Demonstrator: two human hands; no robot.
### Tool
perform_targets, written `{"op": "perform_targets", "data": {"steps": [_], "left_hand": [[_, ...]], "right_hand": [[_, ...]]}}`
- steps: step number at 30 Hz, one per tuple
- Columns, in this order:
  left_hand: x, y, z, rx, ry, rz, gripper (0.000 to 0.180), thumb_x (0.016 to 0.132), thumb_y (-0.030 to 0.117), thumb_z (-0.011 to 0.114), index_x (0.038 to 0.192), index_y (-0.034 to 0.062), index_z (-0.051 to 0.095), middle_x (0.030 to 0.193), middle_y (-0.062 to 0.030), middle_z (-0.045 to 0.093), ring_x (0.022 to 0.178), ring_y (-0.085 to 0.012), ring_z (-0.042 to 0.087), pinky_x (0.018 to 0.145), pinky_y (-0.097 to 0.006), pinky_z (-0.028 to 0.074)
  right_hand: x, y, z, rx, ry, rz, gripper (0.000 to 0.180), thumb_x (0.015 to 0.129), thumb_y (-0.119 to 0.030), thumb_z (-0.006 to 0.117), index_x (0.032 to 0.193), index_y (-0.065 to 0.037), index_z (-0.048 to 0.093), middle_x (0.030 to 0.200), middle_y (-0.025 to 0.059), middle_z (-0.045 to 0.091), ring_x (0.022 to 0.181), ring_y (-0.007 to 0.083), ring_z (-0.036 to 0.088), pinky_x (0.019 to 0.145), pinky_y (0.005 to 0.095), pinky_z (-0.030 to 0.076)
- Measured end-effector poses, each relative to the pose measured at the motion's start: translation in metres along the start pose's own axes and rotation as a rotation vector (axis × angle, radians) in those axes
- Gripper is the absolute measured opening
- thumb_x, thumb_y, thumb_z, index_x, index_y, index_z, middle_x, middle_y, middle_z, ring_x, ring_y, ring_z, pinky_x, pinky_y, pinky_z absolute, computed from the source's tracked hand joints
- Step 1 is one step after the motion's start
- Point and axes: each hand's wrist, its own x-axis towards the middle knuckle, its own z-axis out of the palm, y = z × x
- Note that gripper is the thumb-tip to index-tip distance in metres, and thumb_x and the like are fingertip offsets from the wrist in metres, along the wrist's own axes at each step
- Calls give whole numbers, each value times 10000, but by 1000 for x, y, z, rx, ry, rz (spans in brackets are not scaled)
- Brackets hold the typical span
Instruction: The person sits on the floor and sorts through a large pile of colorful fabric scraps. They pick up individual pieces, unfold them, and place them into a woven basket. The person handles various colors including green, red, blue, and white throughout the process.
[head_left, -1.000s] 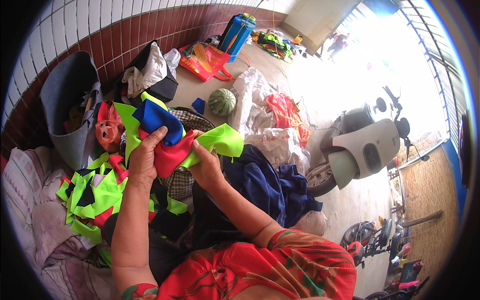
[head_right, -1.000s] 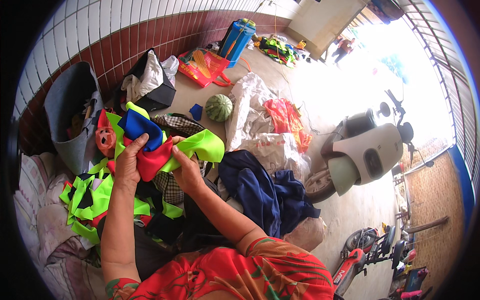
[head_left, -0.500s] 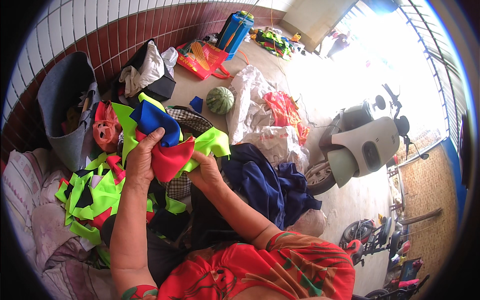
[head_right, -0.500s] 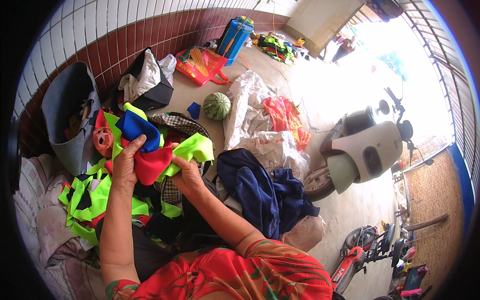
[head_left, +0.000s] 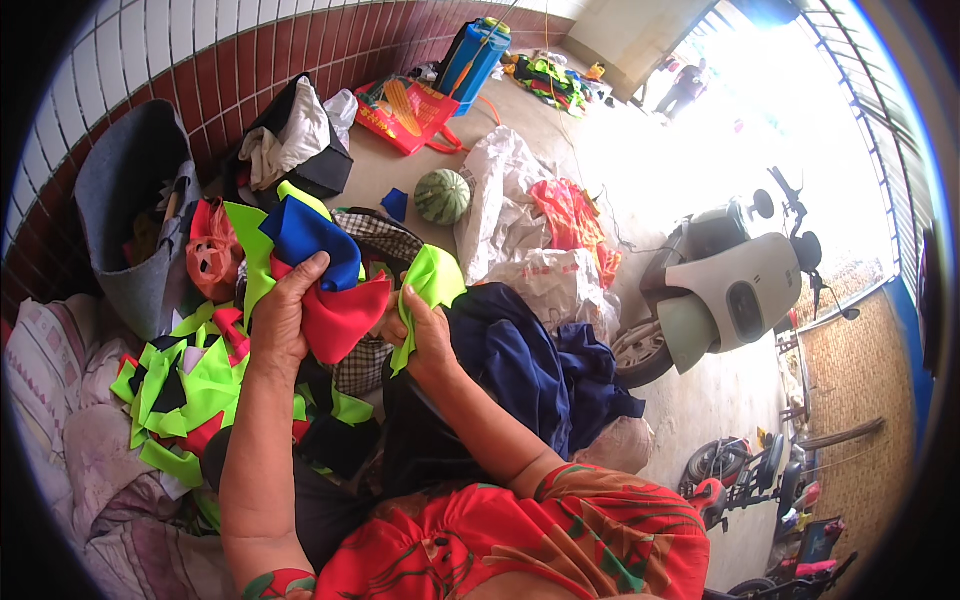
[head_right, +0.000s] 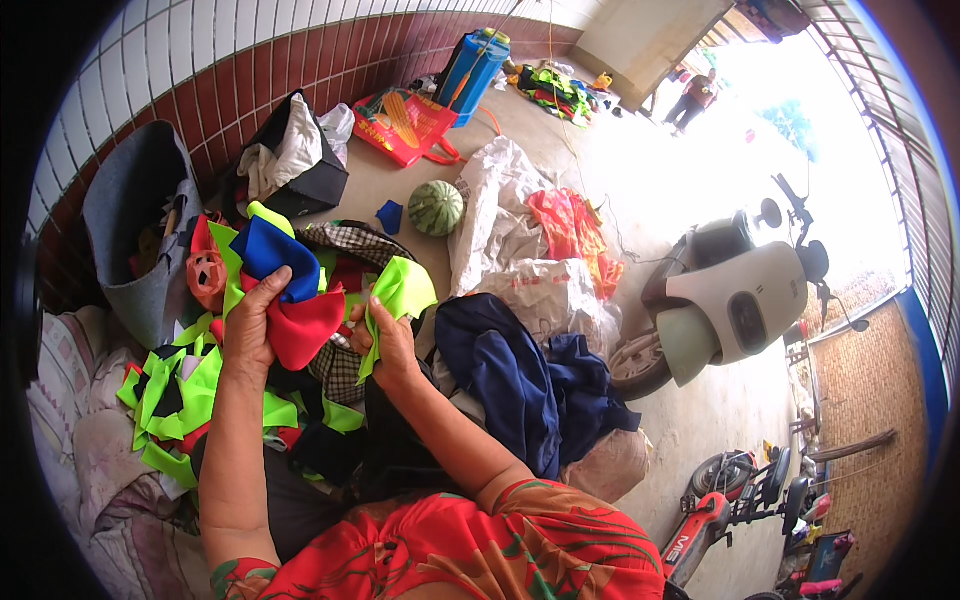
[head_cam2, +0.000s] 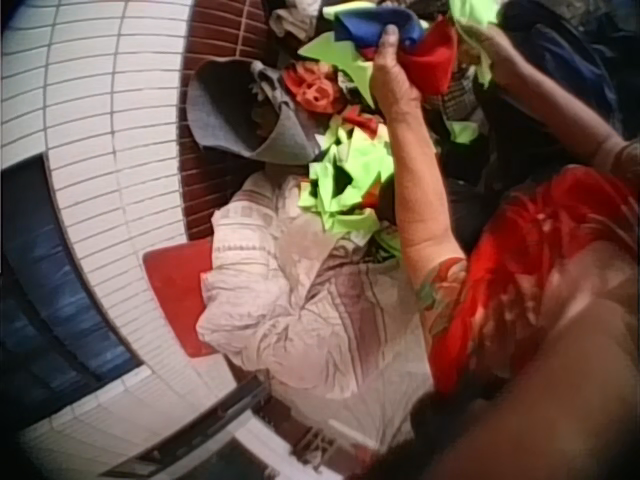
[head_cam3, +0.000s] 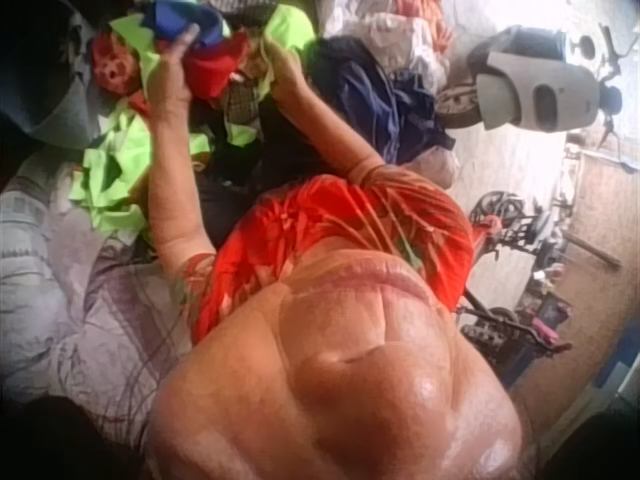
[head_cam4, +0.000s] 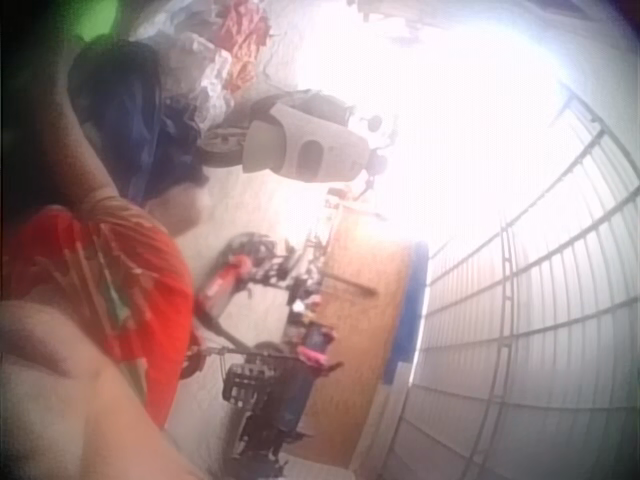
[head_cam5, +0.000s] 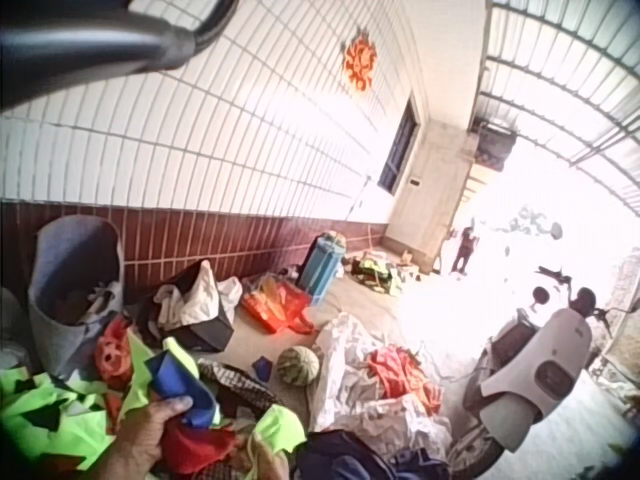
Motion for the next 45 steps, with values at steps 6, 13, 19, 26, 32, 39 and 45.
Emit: {"op": "perform_targets", "data": {"steps": [6, 13, 19, 26, 32, 39, 45], "left_hand": [[-1, 0, 2, -14, -4, -60, 299, 803, 40, 642, 1087, 47, 549, 988, -68, 618, 844, -172, 626, 791, -324, 528], [-2, 2, 0, 81, -29, 2, 191, 758, 49, 684, 928, 29, 602, 853, -60, 644, 745, -146, 637, 716, -288, 539], [-1, 4, -11, 115, 79, -6, 178, 748, 57, 693, 899, 7, 612, 849, -67, 645, 758, -162, 632, 718, -300, 527], [-2, 21, -18, 446, 109, 86, 325, 730, 0, 699, 1033, -19, 583, 899, -84, 648, 806, -160, 640, 750, -289, 532], [-4, 37, -28, 465, 98, 140, 192, 740, 49, 706, 896, -53, 658, 871, -86, 657, 813, -143, 617, 759, -244, 483], [-9, 41, -20, 507, 138, 121, 455, 717, -36, 698, 1138, 10, 530, 994, -85, 623, 862, -166, 628, 773, -290, 528], [-6, 21, -21, 807, 236, 189, 291, 773, 93, 689, 996, -51, 569, 870, -61, 613, 758, -122, 568, 700, -261, 474]], "right_hand": [[5, -12, 3, 16, 14, -119, 282, 945, -345, 408, 1040, -83, 453, 769, 110, 557, 526, 159, 449, 496, 290, 370], [24, -7, 7, 76, 131, -121, 287, 912, -260, 451, 1069, -31, 523, 890, 107, 584, 819, 219, 557, 748, 360, 472], [52, 2, 12, 202, -115, -7, 311, 930, -169, 421, 1215, -51, 457, 1032, 124, 552, 926, 258, 547, 850, 418, 454], [81, 25, 32, 51, -111, -111, 295, 880, -40, 479, 1175, -22, 478, 1030, 150, 597, 952, 276, 579, 840, 403, 470], [83, 47, 46, -185, -43, -110, 202, 914, -170, 529, 1060, -30, 523, 829, 89, 621, 603, 145, 551, 503, 276, 455], [69, 38, 59, -226, -188, -89, 291, 912, -256, 529, 1099, -34, 514, 860, 39, 603, 625, 88, 571, 509, 211, 476], [50, 31, 68, -327, -284, -184, 522, 856, -321, 596, 1229, 9, 438, 1055, 78, 570, 907, 147, 571, 774, 272, 477]]}}
